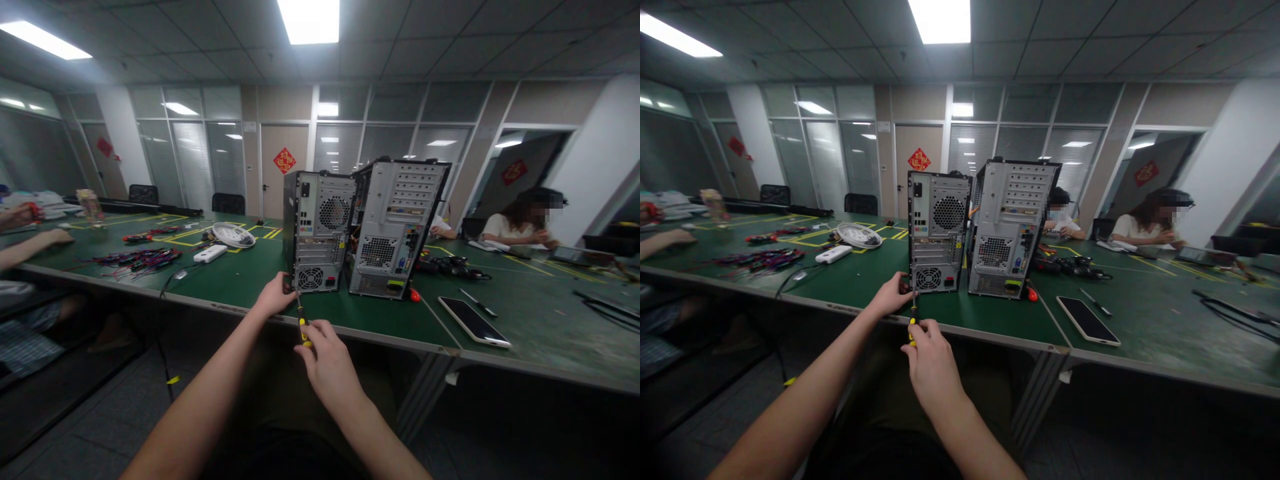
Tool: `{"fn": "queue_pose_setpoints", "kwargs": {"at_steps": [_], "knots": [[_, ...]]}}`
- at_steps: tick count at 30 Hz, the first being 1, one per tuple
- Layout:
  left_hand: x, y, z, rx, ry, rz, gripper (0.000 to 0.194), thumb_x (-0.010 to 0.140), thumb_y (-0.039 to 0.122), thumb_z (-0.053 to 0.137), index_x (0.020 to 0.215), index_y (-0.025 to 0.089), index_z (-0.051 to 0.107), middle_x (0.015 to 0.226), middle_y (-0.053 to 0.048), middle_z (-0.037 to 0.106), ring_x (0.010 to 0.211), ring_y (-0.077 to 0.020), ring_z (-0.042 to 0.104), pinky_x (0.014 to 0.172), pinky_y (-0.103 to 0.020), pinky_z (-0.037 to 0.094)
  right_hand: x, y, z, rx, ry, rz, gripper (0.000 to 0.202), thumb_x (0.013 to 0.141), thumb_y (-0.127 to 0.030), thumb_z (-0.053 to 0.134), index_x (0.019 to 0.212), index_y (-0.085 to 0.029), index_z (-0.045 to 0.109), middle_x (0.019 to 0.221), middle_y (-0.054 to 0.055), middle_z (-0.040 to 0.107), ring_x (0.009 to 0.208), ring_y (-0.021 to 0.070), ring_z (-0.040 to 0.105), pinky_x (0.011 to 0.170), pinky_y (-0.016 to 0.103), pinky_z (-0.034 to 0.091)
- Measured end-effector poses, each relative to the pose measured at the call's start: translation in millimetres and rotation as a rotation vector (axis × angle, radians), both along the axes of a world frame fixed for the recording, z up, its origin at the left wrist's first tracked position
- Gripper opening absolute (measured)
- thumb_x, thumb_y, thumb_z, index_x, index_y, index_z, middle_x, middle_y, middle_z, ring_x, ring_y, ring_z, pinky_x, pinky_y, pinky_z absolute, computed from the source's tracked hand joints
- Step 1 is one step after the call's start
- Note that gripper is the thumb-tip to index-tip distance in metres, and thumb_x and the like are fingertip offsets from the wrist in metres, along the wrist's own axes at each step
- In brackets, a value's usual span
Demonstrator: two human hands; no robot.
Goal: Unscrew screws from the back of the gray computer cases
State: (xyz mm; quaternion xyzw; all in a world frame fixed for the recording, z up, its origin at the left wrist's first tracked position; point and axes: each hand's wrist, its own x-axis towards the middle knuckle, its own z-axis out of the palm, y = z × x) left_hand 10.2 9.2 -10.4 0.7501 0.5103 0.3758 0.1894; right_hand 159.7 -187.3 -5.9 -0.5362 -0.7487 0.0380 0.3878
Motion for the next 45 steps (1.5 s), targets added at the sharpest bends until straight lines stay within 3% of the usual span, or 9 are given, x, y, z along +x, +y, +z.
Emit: {"fn": "queue_pose_setpoints", "kwargs": {"at_steps": [4, 14, 23, 31, 40, 45], "knots": [[-0.2, 0.2, 0.3, 0.000, 0.002, -0.006, 0.056, 0.081, 0.037, 0.079, 0.128, 0.019, 0.055, 0.098, -0.007, 0.073, 0.086, -0.0205, 0.071, 0.075, -0.030, 0.052, 1.3, 0.6, -1.6, -0.001, -0.038, -0.006, 0.034, 0.090, -0.007, 0.069, 0.121, -0.021, 0.071, 0.127, 0.010, 0.064, 0.105, 0.0246, 0.070, 0.098, 0.042, 0.058], [-1.0, 3.3, -2.2, -0.001, -0.009, -0.018, 0.057, 0.083, 0.039, 0.078, 0.130, 0.018, 0.054, 0.097, -0.007, 0.073, 0.086, -0.0207, 0.071, 0.075, -0.030, 0.052, -2.5, -1.7, 3.0, -0.011, 0.047, -0.027, 0.018, 0.096, -0.020, 0.068, 0.113, -0.019, 0.065, 0.111, 0.009, 0.068, 0.100, 0.0253, 0.070, 0.090, 0.039, 0.058], [0.7, -2.0, 2.8, -0.007, 0.002, 0.003, 0.056, 0.080, 0.037, 0.080, 0.128, 0.019, 0.056, 0.098, -0.007, 0.074, 0.087, -0.0212, 0.071, 0.076, -0.030, 0.053, 1.7, -0.8, 0.2, 0.031, -0.037, -0.037, 0.031, 0.091, -0.009, 0.066, 0.118, -0.022, 0.071, 0.126, 0.011, 0.065, 0.103, 0.0242, 0.071, 0.094, 0.039, 0.059], [-0.9, 1.3, -0.5, -0.004, 0.000, -0.011, 0.058, 0.082, 0.040, 0.078, 0.130, 0.017, 0.054, 0.098, -0.007, 0.073, 0.087, -0.0211, 0.071, 0.076, -0.030, 0.052, -0.6, -1.3, 3.4, 0.008, 0.059, -0.029, 0.017, 0.097, -0.021, 0.068, 0.114, -0.019, 0.066, 0.111, 0.009, 0.068, 0.099, 0.0247, 0.071, 0.091, 0.038, 0.058], [-0.7, 2.7, -1.5, -0.003, 0.005, -0.002, 0.057, 0.081, 0.042, 0.079, 0.128, 0.020, 0.056, 0.097, -0.006, 0.074, 0.087, -0.0209, 0.071, 0.076, -0.030, 0.053, 4.9, -0.6, 1.8, 0.061, -0.013, -0.038, 0.029, 0.091, -0.010, 0.067, 0.117, -0.022, 0.073, 0.122, 0.010, 0.067, 0.104, 0.0242, 0.070, 0.096, 0.039, 0.057], [-0.8, 2.7, -1.8, 0.008, -0.011, -0.007, 0.056, 0.081, 0.039, 0.079, 0.128, 0.019, 0.056, 0.098, -0.007, 0.074, 0.087, -0.0209, 0.071, 0.077, -0.030, 0.053, 1.6, -0.5, 1.8, 0.009, 0.035, -0.031, 0.022, 0.094, -0.019, 0.071, 0.115, -0.021, 0.070, 0.116, 0.009, 0.068, 0.102, 0.0248, 0.070, 0.094, 0.039, 0.058]]}}
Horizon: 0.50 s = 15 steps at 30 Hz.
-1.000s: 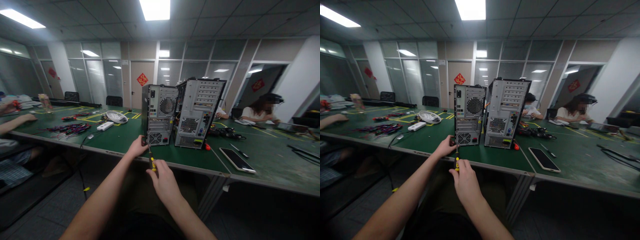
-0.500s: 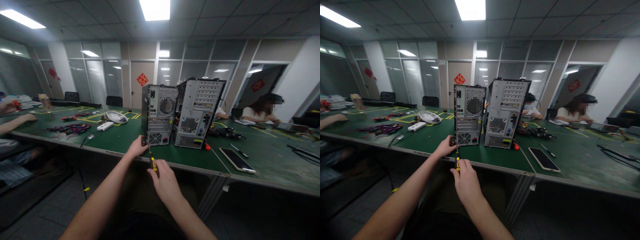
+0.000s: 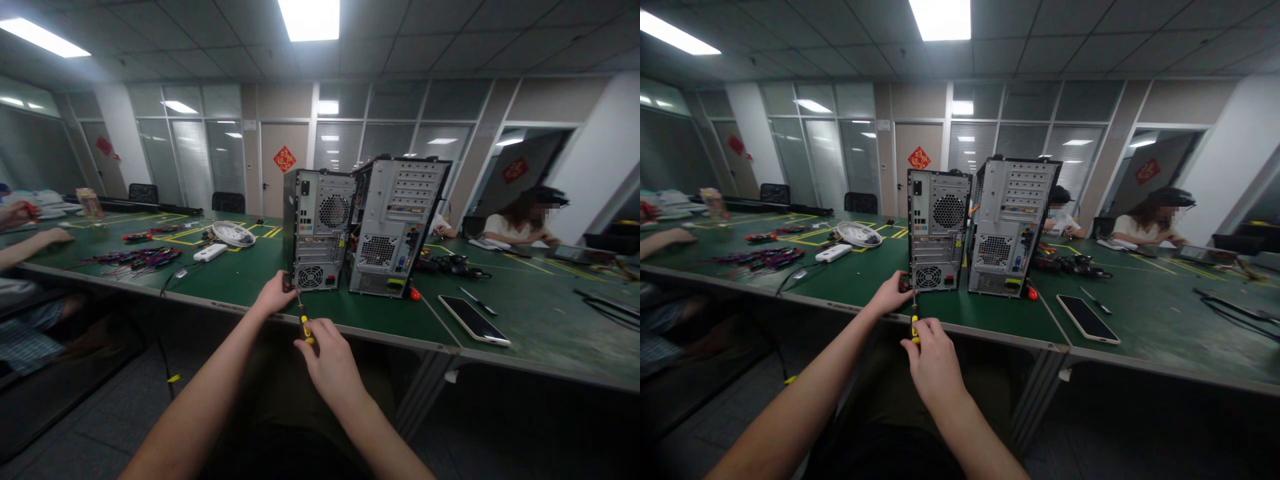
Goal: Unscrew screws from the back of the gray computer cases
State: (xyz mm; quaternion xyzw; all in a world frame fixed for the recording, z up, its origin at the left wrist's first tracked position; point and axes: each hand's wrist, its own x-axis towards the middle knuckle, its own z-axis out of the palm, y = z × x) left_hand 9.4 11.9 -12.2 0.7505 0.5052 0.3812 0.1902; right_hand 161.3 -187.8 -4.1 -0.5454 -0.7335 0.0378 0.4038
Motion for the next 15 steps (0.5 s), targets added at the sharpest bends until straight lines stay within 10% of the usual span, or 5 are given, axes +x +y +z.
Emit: {"fn": "queue_pose_setpoints", "kwargs": {"at_steps": [15], "knots": [[0.2, -0.4, 0.5, -0.015, 0.007, -0.004, 0.057, 0.081, 0.039, 0.079, 0.129, 0.018, 0.055, 0.098, -0.007, 0.073, 0.087, -0.0209, 0.070, 0.075, -0.030, 0.052, 0.3, -0.6, -0.4, 0.010, -0.070, -0.024, 0.031, 0.090, -0.010, 0.073, 0.119, -0.021, 0.073, 0.125, 0.010, 0.067, 0.103, 0.0253, 0.070, 0.097, 0.041, 0.057]]}}
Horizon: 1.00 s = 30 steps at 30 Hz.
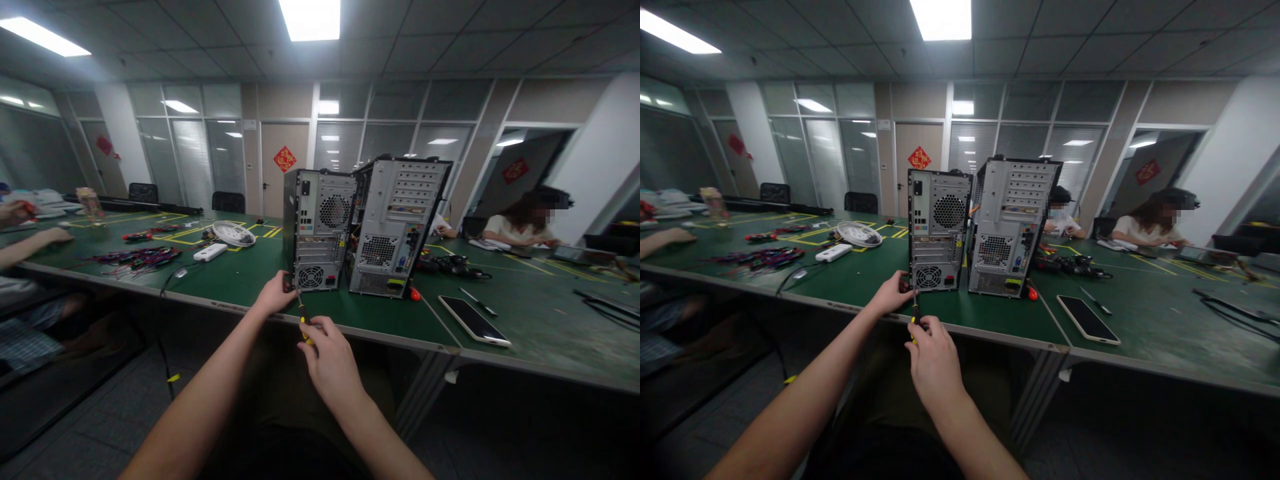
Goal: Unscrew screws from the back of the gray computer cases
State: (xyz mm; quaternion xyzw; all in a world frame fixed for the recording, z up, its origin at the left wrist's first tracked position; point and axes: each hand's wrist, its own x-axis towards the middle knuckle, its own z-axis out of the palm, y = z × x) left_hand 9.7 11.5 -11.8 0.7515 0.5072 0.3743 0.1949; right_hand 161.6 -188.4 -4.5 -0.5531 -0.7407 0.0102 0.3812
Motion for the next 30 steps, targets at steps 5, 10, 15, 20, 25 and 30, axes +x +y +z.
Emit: {"fn": "queue_pose_setpoints", "kwargs": {"at_steps": [5, 10, 15, 20, 25, 30], "knots": [[0.8, -1.2, 2.0, -0.005, 0.005, 0.015, 0.056, 0.082, 0.037, 0.079, 0.129, 0.018, 0.055, 0.098, -0.007, 0.073, 0.087, -0.0208, 0.071, 0.075, -0.029, 0.051, -2.7, 1.9, 0.9, -0.035, 0.066, 0.000, 0.023, 0.091, -0.022, 0.077, 0.112, -0.017, 0.070, 0.111, 0.009, 0.070, 0.100, 0.0258, 0.072, 0.094, 0.040, 0.058], [0.3, 0.4, 0.3, 0.009, -0.001, 0.006, 0.057, 0.082, 0.039, 0.079, 0.129, 0.018, 0.055, 0.098, -0.007, 0.074, 0.087, -0.0214, 0.071, 0.075, -0.030, 0.052, -2.7, 1.9, 0.3, -0.024, 0.093, 0.003, 0.025, 0.091, -0.023, 0.078, 0.114, -0.017, 0.069, 0.112, 0.009, 0.070, 0.102, 0.0265, 0.072, 0.094, 0.041, 0.059], [-0.2, 1.5, -1.6, 0.008, 0.000, 0.003, 0.057, 0.081, 0.039, 0.079, 0.129, 0.018, 0.055, 0.098, -0.007, 0.073, 0.087, -0.0213, 0.071, 0.076, -0.030, 0.052, -0.2, 0.8, 0.4, 0.011, 0.045, 0.003, 0.028, 0.089, -0.013, 0.076, 0.116, -0.019, 0.074, 0.117, 0.010, 0.069, 0.100, 0.0250, 0.072, 0.093, 0.038, 0.059], [0.3, -1.0, 1.2, 0.002, -0.008, 0.006, 0.056, 0.081, 0.037, 0.079, 0.128, 0.018, 0.055, 0.098, -0.007, 0.073, 0.086, -0.0211, 0.071, 0.075, -0.030, 0.052, -0.5, 1.5, 1.8, 0.006, 0.062, 0.006, 0.026, 0.090, -0.017, 0.076, 0.116, -0.019, 0.073, 0.116, 0.009, 0.068, 0.099, 0.0246, 0.072, 0.091, 0.038, 0.059], [0.4, -2.2, 2.4, 0.001, -0.008, 0.004, 0.055, 0.082, 0.037, 0.079, 0.128, 0.018, 0.055, 0.098, -0.007, 0.073, 0.087, -0.0211, 0.070, 0.075, -0.030, 0.052, -1.2, 2.9, 0.7, 0.018, 0.097, -0.004, 0.027, 0.091, -0.022, 0.077, 0.117, -0.019, 0.071, 0.112, 0.008, 0.070, 0.098, 0.0247, 0.073, 0.090, 0.038, 0.060], [0.3, -1.1, 1.0, -0.006, -0.004, -0.004, 0.058, 0.082, 0.038, 0.079, 0.130, 0.017, 0.054, 0.098, -0.007, 0.073, 0.087, -0.0208, 0.070, 0.076, -0.030, 0.051, 0.7, 1.9, -0.4, 0.048, 0.039, 0.000, 0.030, 0.089, -0.012, 0.075, 0.117, -0.021, 0.075, 0.119, 0.009, 0.068, 0.099, 0.0238, 0.073, 0.090, 0.036, 0.059]]}}
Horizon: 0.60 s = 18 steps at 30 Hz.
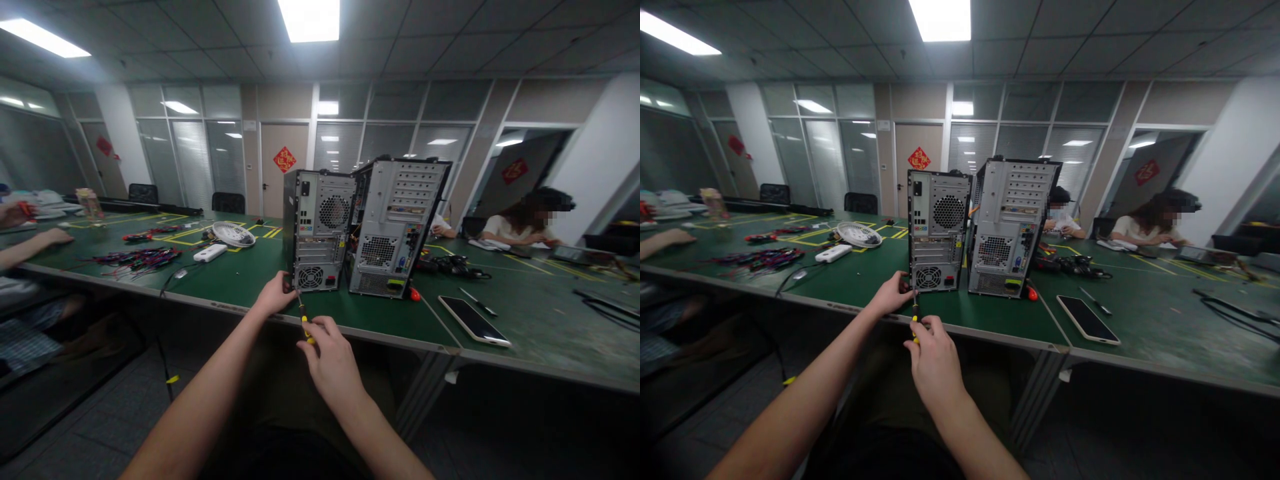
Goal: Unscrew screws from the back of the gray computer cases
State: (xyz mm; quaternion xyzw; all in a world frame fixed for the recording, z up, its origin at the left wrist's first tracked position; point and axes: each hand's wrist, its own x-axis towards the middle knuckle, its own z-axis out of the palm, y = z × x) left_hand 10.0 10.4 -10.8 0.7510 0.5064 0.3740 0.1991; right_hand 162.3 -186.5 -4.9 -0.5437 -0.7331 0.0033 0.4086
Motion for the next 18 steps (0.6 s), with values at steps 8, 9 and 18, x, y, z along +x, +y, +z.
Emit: {"fn": "queue_pose_setpoints", "kwargs": {"at_steps": [8, 9, 18], "knots": [[-0.1, -0.2, 0.4, 0.011, -0.001, 0.015, 0.056, 0.082, 0.037, 0.078, 0.129, 0.019, 0.055, 0.097, -0.006, 0.073, 0.085, -0.0208, 0.070, 0.074, -0.029, 0.051, -2.3, 0.1, 1.9, -0.040, 0.056, -0.004, 0.024, 0.091, -0.022, 0.078, 0.113, -0.018, 0.070, 0.110, 0.008, 0.069, 0.096, 0.0246, 0.073, 0.088, 0.037, 0.059], [0.0, -0.3, 0.5, 0.014, -0.004, 0.016, 0.056, 0.081, 0.037, 0.079, 0.128, 0.019, 0.056, 0.096, -0.006, 0.073, 0.085, -0.0210, 0.070, 0.074, -0.029, 0.051, -2.5, 0.3, 2.1, -0.041, 0.065, -0.008, 0.024, 0.091, -0.023, 0.078, 0.113, -0.018, 0.070, 0.109, 0.008, 0.070, 0.095, 0.0245, 0.073, 0.088, 0.037, 0.059], [0.2, -0.9, 1.7, 0.001, -0.002, 0.006, 0.056, 0.082, 0.038, 0.077, 0.129, 0.018, 0.054, 0.098, -0.007, 0.073, 0.088, -0.0210, 0.070, 0.076, -0.030, 0.052, -1.8, 0.0, 3.3, -0.056, 0.095, 0.006, 0.027, 0.088, -0.021, 0.081, 0.113, -0.019, 0.073, 0.113, 0.007, 0.069, 0.098, 0.0234, 0.071, 0.090, 0.036, 0.057]]}}
